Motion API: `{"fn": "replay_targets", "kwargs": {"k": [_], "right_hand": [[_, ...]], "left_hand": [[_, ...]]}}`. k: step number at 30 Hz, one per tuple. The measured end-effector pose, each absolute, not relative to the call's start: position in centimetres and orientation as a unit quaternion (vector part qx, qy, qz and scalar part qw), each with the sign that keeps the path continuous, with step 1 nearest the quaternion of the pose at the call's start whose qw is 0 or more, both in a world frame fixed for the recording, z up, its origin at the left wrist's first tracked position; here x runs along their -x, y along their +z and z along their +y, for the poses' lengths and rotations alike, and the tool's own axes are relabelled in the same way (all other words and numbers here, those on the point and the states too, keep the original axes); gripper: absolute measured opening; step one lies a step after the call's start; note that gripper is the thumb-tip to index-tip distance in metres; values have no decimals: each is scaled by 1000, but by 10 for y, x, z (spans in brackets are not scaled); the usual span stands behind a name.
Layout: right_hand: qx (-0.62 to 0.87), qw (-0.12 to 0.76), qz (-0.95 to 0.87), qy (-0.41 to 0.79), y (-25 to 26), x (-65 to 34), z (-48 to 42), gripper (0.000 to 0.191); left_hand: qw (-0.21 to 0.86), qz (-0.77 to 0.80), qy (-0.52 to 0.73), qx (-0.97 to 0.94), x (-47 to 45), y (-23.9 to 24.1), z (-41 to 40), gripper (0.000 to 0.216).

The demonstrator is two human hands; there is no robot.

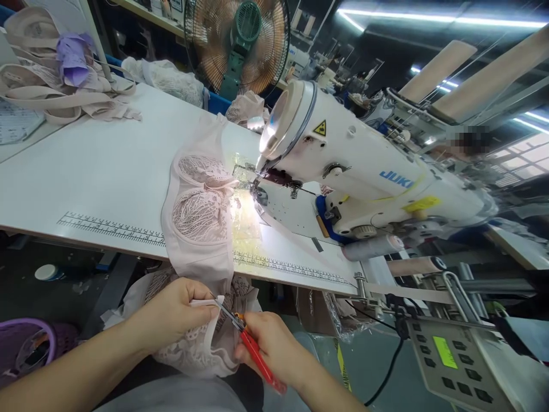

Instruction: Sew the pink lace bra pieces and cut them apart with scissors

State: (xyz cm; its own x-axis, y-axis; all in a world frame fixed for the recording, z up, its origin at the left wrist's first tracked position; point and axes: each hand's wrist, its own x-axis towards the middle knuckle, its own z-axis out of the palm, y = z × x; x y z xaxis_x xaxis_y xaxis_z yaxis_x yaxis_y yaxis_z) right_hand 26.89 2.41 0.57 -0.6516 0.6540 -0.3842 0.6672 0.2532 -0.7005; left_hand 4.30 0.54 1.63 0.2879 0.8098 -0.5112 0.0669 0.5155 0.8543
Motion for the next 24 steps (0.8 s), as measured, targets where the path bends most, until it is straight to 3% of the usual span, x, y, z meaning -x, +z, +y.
{"fn": "replay_targets", "kwargs": {"k": [8,15,20,24], "right_hand": [[-427,-44,785,-446,-7,-268,26,50],[-384,-162,798,-436,8,-259,35,53],[-364,-101,849,-369,16,-260,49,54],[-358,-29,871,-336,29,-267,56,36]], "left_hand": [[661,545,276,-435,-41,22,5,31],[606,498,379,-491,-25,24,4,17],[619,464,373,-512,-15,31,1,12],[608,468,367,-526,-14,34,0,15]]}}
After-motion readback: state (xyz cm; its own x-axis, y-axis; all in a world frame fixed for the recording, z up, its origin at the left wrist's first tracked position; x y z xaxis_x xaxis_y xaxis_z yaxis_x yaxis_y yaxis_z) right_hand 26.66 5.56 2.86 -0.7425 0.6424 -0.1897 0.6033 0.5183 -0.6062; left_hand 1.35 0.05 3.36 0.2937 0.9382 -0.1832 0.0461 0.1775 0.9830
